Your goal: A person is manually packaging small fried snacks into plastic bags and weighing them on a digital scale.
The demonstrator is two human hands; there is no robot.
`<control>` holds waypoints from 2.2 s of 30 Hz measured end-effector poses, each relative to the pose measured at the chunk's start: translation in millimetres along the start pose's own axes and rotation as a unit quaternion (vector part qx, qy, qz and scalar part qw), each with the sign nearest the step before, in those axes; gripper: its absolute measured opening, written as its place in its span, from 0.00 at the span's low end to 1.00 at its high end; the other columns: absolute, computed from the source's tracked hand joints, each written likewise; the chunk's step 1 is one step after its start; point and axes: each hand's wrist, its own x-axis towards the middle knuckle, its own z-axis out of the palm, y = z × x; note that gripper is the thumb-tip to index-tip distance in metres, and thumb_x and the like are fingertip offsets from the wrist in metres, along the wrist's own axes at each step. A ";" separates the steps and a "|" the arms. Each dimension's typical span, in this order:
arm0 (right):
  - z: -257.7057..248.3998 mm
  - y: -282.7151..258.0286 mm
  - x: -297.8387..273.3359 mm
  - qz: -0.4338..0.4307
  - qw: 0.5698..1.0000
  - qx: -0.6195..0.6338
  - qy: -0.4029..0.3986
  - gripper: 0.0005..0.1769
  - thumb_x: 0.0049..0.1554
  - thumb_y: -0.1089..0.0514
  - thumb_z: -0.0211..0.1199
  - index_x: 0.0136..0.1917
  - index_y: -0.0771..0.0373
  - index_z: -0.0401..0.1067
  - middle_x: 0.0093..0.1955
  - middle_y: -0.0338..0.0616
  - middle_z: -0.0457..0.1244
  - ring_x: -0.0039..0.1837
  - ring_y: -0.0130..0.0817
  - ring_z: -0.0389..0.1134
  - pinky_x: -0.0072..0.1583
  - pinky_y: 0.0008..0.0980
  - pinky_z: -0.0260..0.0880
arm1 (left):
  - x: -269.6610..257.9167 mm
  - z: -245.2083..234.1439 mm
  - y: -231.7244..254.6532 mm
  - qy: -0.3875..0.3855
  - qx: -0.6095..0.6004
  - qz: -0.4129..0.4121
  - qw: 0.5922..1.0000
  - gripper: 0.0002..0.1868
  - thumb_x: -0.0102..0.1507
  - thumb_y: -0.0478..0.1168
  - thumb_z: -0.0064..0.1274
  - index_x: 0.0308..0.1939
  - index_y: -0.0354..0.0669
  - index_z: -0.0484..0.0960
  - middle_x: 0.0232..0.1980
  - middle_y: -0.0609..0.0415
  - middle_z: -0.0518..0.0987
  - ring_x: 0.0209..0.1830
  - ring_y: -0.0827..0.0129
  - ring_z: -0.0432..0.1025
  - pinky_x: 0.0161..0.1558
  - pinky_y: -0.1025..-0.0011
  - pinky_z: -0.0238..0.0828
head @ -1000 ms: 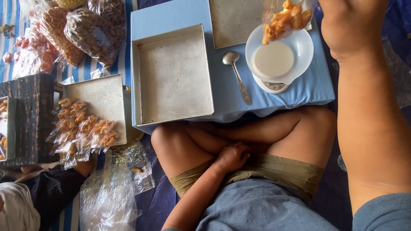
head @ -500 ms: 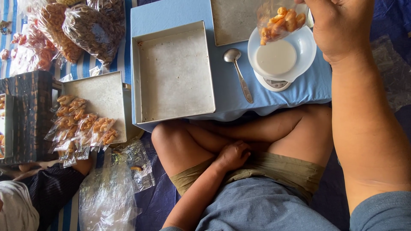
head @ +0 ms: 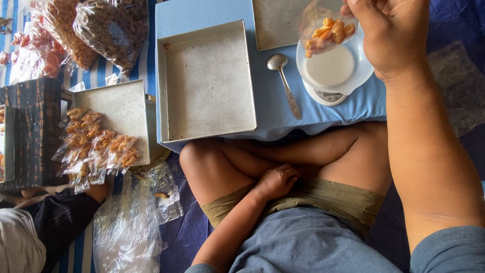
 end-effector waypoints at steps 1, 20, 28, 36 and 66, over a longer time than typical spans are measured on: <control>2.4 -1.1 -1.7 0.015 0.999 0.029 -0.007 0.10 0.78 0.64 0.59 0.52 0.64 0.67 0.50 0.43 0.63 0.54 0.33 0.69 0.63 0.32 0.75 | -1.6 -2.6 4.3 0.029 -0.033 0.041 0.998 0.10 0.68 0.42 0.49 0.50 0.54 0.85 0.51 0.55 0.82 0.45 0.59 0.79 0.45 0.60 0.77; 82.5 -36.1 -135.1 0.285 0.930 0.232 0.006 0.13 0.66 0.56 0.58 0.59 0.67 0.71 0.49 0.49 0.71 0.53 0.33 0.75 0.52 0.36 0.80 | 11.3 -90.3 87.7 0.347 -0.701 0.137 0.608 0.15 0.74 0.35 0.42 0.64 0.36 0.69 0.64 0.35 0.78 0.64 0.36 0.71 0.60 0.37 0.74; 93.6 14.1 -174.5 0.172 0.839 -0.461 -0.232 0.30 0.61 0.48 0.61 0.74 0.54 0.65 0.72 0.48 0.57 0.65 0.54 0.66 0.48 0.59 0.79 | 1.0 -106.3 75.6 0.398 -0.678 0.097 0.610 0.13 0.72 0.35 0.47 0.59 0.31 0.74 0.54 0.33 0.82 0.57 0.39 0.77 0.53 0.49 0.81; 85.2 45.7 -182.4 0.019 0.829 -0.517 -0.211 0.24 0.60 0.49 0.61 0.69 0.49 0.68 0.55 0.38 0.62 0.54 0.40 0.70 0.41 0.42 0.80 | -5.2 -121.7 79.5 0.418 -0.661 0.080 0.618 0.13 0.70 0.33 0.50 0.57 0.31 0.70 0.50 0.31 0.82 0.49 0.38 0.80 0.49 0.49 0.83; 115.7 25.1 -133.8 0.198 0.945 -0.188 -0.181 0.16 0.58 0.50 0.63 0.59 0.52 0.75 0.49 0.47 0.65 0.50 0.47 0.71 0.52 0.45 0.72 | -50.4 -155.6 15.7 0.527 -0.598 0.082 0.598 0.14 0.71 0.34 0.48 0.60 0.36 0.71 0.52 0.40 0.81 0.46 0.48 0.82 0.46 0.57 0.83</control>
